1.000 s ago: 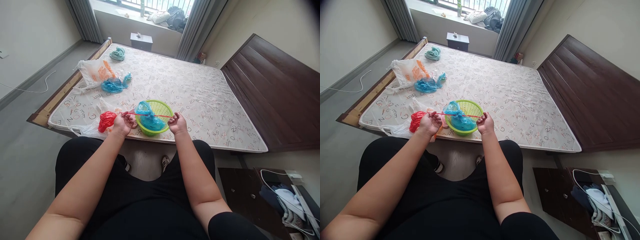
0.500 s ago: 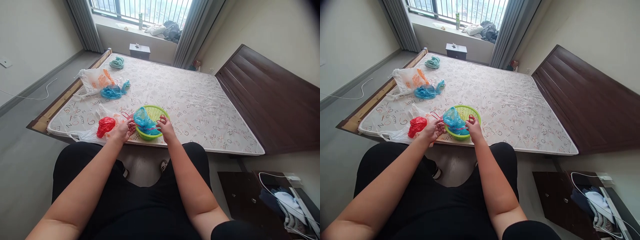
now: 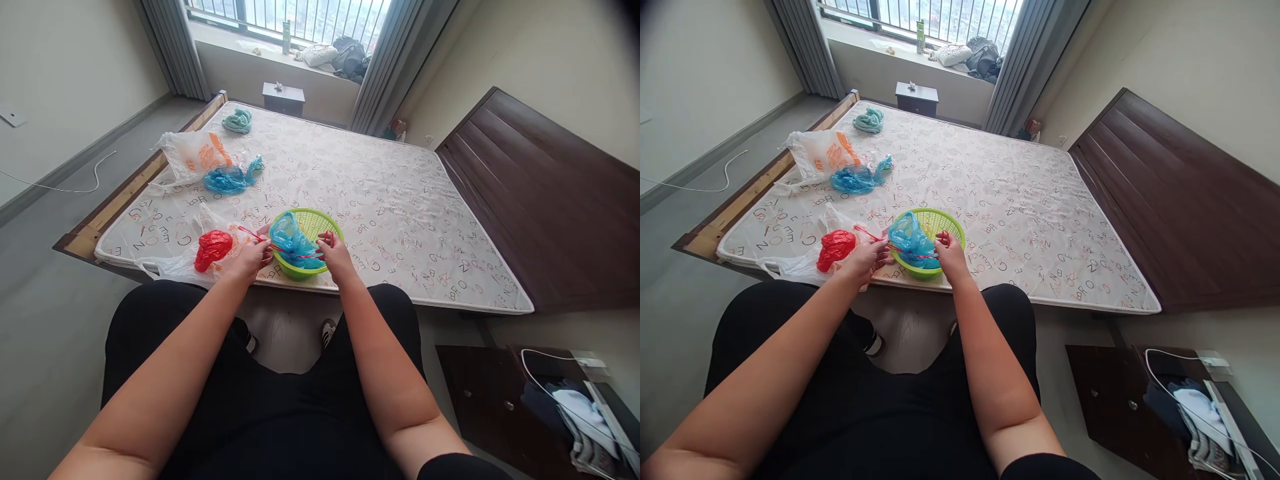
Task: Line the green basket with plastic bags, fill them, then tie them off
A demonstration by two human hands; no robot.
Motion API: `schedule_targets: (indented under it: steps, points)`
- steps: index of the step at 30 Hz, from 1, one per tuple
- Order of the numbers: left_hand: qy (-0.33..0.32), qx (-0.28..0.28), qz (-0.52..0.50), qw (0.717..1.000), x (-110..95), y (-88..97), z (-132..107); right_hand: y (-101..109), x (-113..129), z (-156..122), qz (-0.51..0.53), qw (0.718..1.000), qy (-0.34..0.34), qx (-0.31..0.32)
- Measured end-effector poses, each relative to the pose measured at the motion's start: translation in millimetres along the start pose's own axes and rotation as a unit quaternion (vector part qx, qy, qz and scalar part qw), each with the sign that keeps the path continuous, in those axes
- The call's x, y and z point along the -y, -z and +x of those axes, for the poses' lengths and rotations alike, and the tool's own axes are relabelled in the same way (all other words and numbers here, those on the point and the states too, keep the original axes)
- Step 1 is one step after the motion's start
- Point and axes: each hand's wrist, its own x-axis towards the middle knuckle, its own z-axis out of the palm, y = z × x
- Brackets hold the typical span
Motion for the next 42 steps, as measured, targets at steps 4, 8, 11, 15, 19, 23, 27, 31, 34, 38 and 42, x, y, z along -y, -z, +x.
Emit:
schedule_targets:
  steps: [4, 8, 11, 15, 19, 23, 27, 31, 34, 38, 42]
  points:
    - [-0.002, 0.013, 0.025, 1.0, 6.9, 1.8, 6.2, -1.8, -1.6, 0.9, -0.028, 0.999, 0.017, 0.003]
    - [-0.005, 0.015, 0.058, 0.998, 11.3, 1.5, 9.0, -2.3, -3.0, 0.9, -0.048, 0.998, 0.019, 0.027]
    - [-0.002, 0.017, 0.064, 0.998, 10.9, -0.4, 6.9, -3.0, -4.9, 0.3, -0.089, 0.994, 0.063, 0.02]
    - [0.034, 0.034, 0.022, 0.999, 8.6, -3.1, 3.6, -7.4, -8.0, -1.7, -0.178, 0.964, 0.199, -0.001]
    - [0.034, 0.037, 0.005, 0.999, 7.1, -3.9, 1.9, -13.1, -11.8, -3.1, -0.2, 0.954, 0.224, 0.019]
    - [0.026, 0.037, 0.001, 0.999, 6.8, -4.3, 0.9, -13.7, -12.8, -3.7, -0.174, 0.968, 0.182, 0.012]
    - [0.024, 0.035, -0.004, 0.999, 6.1, -5.5, -0.8, -9.3, -6.5, -5.3, -0.186, 0.969, 0.161, 0.003]
    - [0.026, 0.024, -0.009, 0.999, 4.6, -6.6, -2.9, -2.9, 0.4, -5.7, -0.178, 0.97, 0.157, -0.046]
    - [0.017, 0.023, -0.017, 0.999, 4.2, -6.5, -2.8, 1.7, 2.8, -4.2, -0.159, 0.974, 0.142, -0.073]
    - [0.013, 0.021, -0.029, 0.999, 5.1, -5.5, -0.7, 5.3, 3.5, -2.0, -0.105, 0.985, 0.114, -0.08]
    - [0.015, 0.021, -0.031, 0.999, 5.6, -5.7, 0.2, 5.8, 2.0, -0.8, -0.081, 0.987, 0.114, -0.076]
